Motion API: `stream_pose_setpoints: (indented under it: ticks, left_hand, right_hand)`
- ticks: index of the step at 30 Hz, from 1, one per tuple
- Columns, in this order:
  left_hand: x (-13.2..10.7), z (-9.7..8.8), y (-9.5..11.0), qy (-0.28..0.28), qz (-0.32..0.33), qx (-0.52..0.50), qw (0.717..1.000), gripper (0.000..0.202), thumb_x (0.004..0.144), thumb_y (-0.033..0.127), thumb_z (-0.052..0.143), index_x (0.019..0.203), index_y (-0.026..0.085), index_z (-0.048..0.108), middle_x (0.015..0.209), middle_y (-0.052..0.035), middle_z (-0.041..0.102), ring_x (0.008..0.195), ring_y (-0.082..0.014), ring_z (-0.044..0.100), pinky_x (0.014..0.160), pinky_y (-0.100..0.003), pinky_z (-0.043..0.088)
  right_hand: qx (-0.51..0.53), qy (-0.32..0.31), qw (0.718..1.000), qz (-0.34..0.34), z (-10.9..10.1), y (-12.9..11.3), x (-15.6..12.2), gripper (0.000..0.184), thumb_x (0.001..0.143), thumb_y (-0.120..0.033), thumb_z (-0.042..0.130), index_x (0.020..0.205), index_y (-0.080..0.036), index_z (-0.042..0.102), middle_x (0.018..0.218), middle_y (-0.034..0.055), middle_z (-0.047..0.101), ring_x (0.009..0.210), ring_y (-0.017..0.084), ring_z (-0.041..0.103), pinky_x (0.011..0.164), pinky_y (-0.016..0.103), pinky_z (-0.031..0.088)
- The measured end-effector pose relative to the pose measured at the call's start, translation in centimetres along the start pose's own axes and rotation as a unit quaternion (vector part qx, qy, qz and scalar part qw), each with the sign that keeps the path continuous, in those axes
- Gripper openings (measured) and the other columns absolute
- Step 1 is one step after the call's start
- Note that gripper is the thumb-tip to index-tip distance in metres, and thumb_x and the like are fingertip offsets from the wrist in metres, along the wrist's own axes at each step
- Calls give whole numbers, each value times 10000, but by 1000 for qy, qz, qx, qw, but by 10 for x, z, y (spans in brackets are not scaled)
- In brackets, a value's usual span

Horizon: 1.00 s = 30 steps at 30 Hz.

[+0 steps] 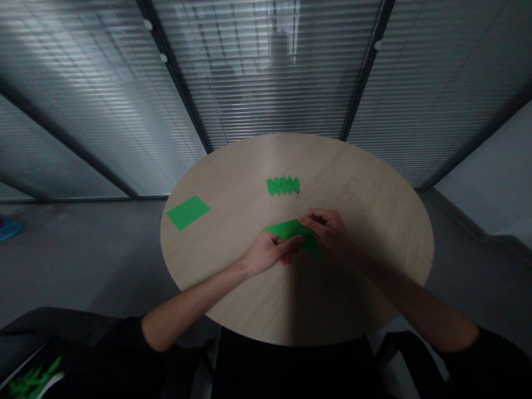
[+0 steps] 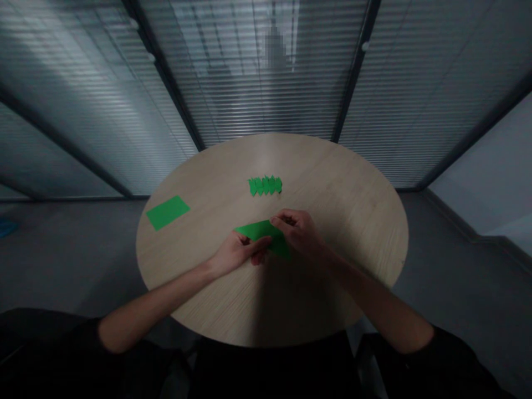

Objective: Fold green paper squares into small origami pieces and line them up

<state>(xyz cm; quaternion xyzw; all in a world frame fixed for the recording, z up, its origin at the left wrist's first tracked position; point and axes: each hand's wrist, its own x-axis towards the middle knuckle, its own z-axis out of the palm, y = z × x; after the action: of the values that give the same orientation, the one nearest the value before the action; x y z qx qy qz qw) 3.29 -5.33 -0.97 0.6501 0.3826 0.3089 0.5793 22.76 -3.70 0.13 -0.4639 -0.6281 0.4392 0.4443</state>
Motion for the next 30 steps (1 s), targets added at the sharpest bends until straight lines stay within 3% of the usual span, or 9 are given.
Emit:
stream_pose_setpoints:
  ticks: [5,10,18,26,30]
  left_hand:
    - [-1,-2,2,-15,-20,8,1000,559,919,585,666,572,152,599,486,4,575,425,-73,520,440,-188,384]
    - [1,-8,1,34,-29,-34,998,401,894,538,714,869,140,679,622,-3,675,468,-86,571,467,-193,456]
    - [-2,-14,1,20,-40,16,999,466,901,574,680,695,166,592,523,37,573,421,-61,465,425,-181,361]
    - [-3,-23,-1,-4,-78,34,996,404,883,500,708,673,168,609,506,55,520,390,-51,420,387,-182,327]
    - [-4,-24,1,-10,-75,74,994,462,920,548,661,665,166,605,505,40,523,385,-55,429,373,-180,324]
  right_hand:
    - [-7,-4,1000,0,-3,5,3,318,826,-458,663,666,-183,644,619,-19,528,584,125,465,531,262,343]
    - [-28,-46,999,-7,-8,11,6,328,842,-462,654,679,-178,662,642,-7,572,611,133,498,573,270,370]
    - [-42,-72,996,16,-10,12,6,333,835,-471,644,687,-172,663,628,-14,550,593,128,483,556,263,355]
    - [-56,-76,996,3,-10,14,6,326,836,-469,645,686,-179,662,635,-11,552,600,129,478,554,268,352]
    - [-53,-82,995,-2,-11,16,6,330,838,-468,639,671,-183,645,633,-14,542,598,127,471,561,270,356]
